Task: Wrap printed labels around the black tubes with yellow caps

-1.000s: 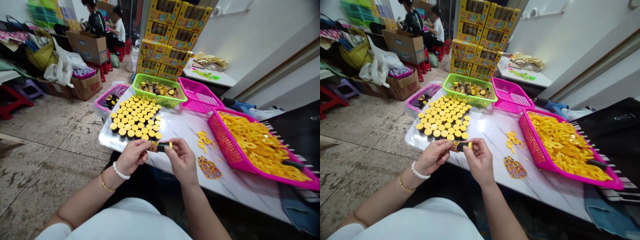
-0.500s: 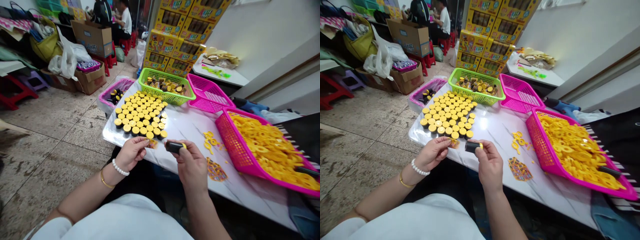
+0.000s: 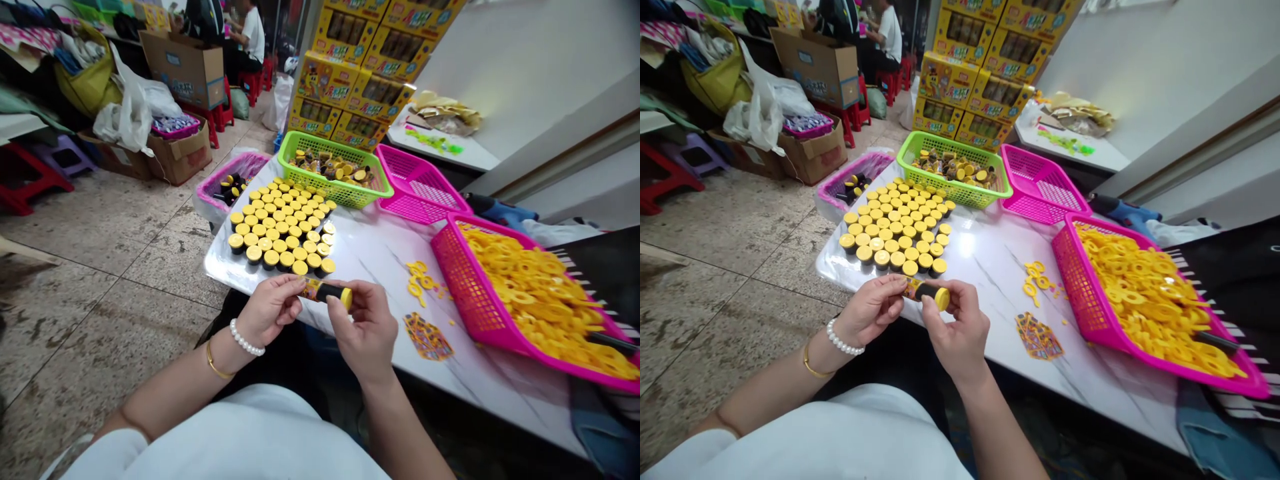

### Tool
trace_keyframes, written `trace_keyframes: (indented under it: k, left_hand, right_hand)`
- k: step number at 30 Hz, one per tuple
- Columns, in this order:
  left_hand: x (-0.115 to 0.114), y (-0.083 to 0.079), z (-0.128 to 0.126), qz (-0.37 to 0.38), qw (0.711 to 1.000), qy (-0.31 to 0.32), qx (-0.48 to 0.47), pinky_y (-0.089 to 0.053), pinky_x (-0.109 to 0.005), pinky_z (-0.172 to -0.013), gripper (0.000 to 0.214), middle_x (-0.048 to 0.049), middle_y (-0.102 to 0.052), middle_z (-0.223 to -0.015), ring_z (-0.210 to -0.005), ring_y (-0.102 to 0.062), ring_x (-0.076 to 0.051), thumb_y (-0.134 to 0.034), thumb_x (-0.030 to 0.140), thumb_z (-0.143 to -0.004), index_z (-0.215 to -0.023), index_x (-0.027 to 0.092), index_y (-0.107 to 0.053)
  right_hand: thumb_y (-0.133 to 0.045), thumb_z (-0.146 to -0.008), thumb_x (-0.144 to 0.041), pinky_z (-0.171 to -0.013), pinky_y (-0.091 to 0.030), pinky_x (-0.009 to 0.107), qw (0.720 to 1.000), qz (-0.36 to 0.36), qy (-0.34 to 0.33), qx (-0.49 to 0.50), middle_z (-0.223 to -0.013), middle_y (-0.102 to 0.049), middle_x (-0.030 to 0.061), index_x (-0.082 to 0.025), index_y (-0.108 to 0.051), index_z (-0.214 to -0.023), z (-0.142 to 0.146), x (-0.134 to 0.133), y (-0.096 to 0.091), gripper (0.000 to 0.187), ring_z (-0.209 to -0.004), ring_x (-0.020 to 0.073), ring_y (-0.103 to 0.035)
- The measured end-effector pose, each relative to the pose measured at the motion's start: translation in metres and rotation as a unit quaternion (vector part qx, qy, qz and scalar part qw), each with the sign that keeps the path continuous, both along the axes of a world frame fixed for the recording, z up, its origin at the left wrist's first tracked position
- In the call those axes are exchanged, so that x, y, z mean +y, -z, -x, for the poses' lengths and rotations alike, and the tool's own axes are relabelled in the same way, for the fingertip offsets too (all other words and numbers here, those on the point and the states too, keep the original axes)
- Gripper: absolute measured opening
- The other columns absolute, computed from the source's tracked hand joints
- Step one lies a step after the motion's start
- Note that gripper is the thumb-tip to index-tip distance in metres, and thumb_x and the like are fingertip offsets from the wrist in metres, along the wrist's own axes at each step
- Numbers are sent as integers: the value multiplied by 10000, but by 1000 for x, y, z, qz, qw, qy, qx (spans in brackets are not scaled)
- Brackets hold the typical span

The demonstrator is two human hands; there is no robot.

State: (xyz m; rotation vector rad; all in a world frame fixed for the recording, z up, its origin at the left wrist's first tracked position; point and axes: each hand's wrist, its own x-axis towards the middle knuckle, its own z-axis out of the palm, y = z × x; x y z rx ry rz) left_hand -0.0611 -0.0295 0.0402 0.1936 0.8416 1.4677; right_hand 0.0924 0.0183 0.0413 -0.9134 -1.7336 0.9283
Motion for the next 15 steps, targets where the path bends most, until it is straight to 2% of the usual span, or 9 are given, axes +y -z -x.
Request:
trace_keyframes:
  k: [3, 6, 9, 12, 15]
  left_hand:
    - [-4, 0, 4, 9, 1000, -8, 11, -143, -131, -317, 303, -22, -661, -658, -378, -429, -13, -865, 276, -675, -810, 99, -660]
    - [-8, -2, 5, 6, 999, 10, 36, -142, -140, -330, 347, 30, -581, -539, -370, -419, -23, -898, 309, -642, -836, 107, -692]
    - [-10, -5, 2, -4, 997, 40, 58, -181, -135, -344, 394, 15, -624, -594, -401, -460, -24, -934, 326, -583, -808, 113, -691]
    - [-9, -1, -1, -8, 997, 40, 64, -177, -138, -336, 439, 7, -654, -640, -383, -460, -21, -939, 383, -568, -761, 132, -635]
    - [-8, 8, 0, -17, 996, 49, 78, -151, -149, -327, 434, 37, -597, -526, -333, -421, -35, -898, 431, -639, -786, 161, -592]
  right_hand:
    - [-751, -836, -298, -704, -590, 289, 1000, -29, 3, -5, -996, -751, 44, -242, -643, -1065, -5, 1, 3, 260, -800, 169, -703]
    - [-745, -849, -328, -689, -580, 290, 999, -4, 7, 37, -948, -735, 44, -234, -647, -1027, -9, 2, 4, 223, -790, 172, -696]
    - [-753, -848, -366, -720, -580, 302, 999, 27, -17, 39, -944, -730, 45, -235, -653, -1019, -8, 3, 3, 238, -801, 179, -694]
    - [-731, -865, -436, -734, -592, 320, 994, 93, -29, 50, -926, -741, 46, -243, -635, -1005, -4, 4, 1, 257, -801, 192, -705]
    - [-661, -892, -544, -686, -610, 344, 981, 178, -50, 64, -848, -751, 41, -249, -599, -945, -1, 4, -2, 306, -736, 208, -716]
